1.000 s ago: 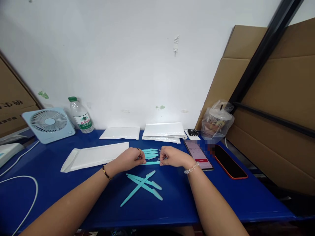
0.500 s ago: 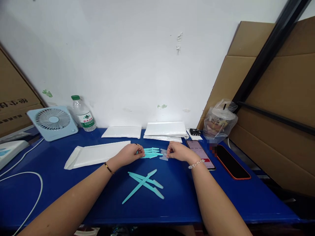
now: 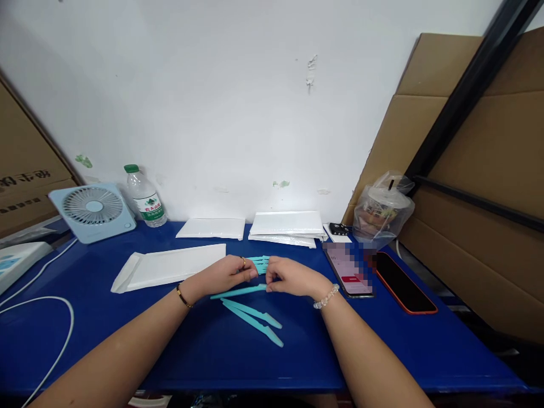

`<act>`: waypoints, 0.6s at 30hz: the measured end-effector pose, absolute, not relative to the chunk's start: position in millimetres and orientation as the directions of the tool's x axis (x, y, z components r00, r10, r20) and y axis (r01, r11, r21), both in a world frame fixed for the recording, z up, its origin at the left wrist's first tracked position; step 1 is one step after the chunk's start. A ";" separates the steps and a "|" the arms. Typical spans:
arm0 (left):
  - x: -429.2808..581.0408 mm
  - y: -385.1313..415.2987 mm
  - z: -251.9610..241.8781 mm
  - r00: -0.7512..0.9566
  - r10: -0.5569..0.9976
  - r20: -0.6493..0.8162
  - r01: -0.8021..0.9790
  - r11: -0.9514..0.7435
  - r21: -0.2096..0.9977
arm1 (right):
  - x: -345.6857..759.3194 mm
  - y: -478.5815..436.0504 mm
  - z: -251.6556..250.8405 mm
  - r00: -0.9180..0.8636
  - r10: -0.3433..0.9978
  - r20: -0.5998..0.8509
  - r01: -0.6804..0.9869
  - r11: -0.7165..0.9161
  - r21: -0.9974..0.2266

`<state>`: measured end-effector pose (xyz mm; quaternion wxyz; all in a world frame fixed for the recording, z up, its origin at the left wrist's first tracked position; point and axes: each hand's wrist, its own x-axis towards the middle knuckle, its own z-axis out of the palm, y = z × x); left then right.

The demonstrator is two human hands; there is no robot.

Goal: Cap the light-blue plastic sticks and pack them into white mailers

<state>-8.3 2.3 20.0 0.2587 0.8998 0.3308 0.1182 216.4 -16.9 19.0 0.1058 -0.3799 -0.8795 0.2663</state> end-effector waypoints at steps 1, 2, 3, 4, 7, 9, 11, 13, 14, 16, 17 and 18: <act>-8.2 0.6 21.6 0.785 0.619 0.012 0.512 -0.660 0.550 | 220.7 -15.0 19.4 -0.658 0.753 0.015 0.621 0.555 -0.554; -8.1 0.2 22.3 0.800 0.600 -0.003 0.506 -0.672 0.540 | 225.4 -13.0 19.8 -0.630 0.775 0.041 0.630 0.542 -0.556; -8.0 0.9 21.9 0.800 0.601 -0.004 0.516 -0.684 0.516 | 230.1 -10.9 19.9 -0.606 0.793 0.062 0.639 0.532 -0.555; -8.1 2.8 20.6 0.785 0.619 0.012 0.538 -0.692 0.482 | 234.9 -8.6 19.6 -0.585 0.807 0.079 0.650 0.524 -0.550; -9.0 13.2 11.5 0.709 0.698 0.104 0.611 -0.681 0.403 | 248.9 -0.2 16.4 -0.498 0.862 0.099 0.709 0.470 -0.526; -9.6 20.7 3.2 0.668 0.726 0.164 0.637 -0.672 0.378 | 256.6 5.3 13.6 -0.426 0.900 0.094 0.755 0.411 -0.511; -9.6 25.9 -4.1 0.660 0.725 0.197 0.648 -0.682 0.340 | 261.1 8.6 12.3 -0.381 0.921 0.080 0.789 0.368 -0.492; -8.9 27.3 -7.7 0.676 0.710 0.198 0.648 -0.701 0.299 | 261.4 8.3 13.7 -0.358 0.930 0.083 0.806 0.353 -0.475; -8.5 26.4 -7.4 0.685 0.702 0.195 0.644 -0.709 0.288 | 260.2 6.6 15.3 -0.354 0.931 0.090 0.807 0.353 -0.474; -7.9 21.8 -3.0 0.690 0.695 0.203 0.632 -0.715 0.301 | 255.6 1.4 19.6 -0.380 0.920 0.098 0.778 0.375 -0.504; -7.6 18.4 0.6 0.694 0.689 0.208 0.617 -0.718 0.322 | 252.9 -1.6 21.7 -0.411 0.907 0.093 0.752 0.394 -0.529; -7.4 14.6 4.4 0.712 0.674 0.199 0.591 -0.727 0.348 | 250.3 -4.3 23.3 -0.445 0.891 0.086 0.724 0.415 -0.551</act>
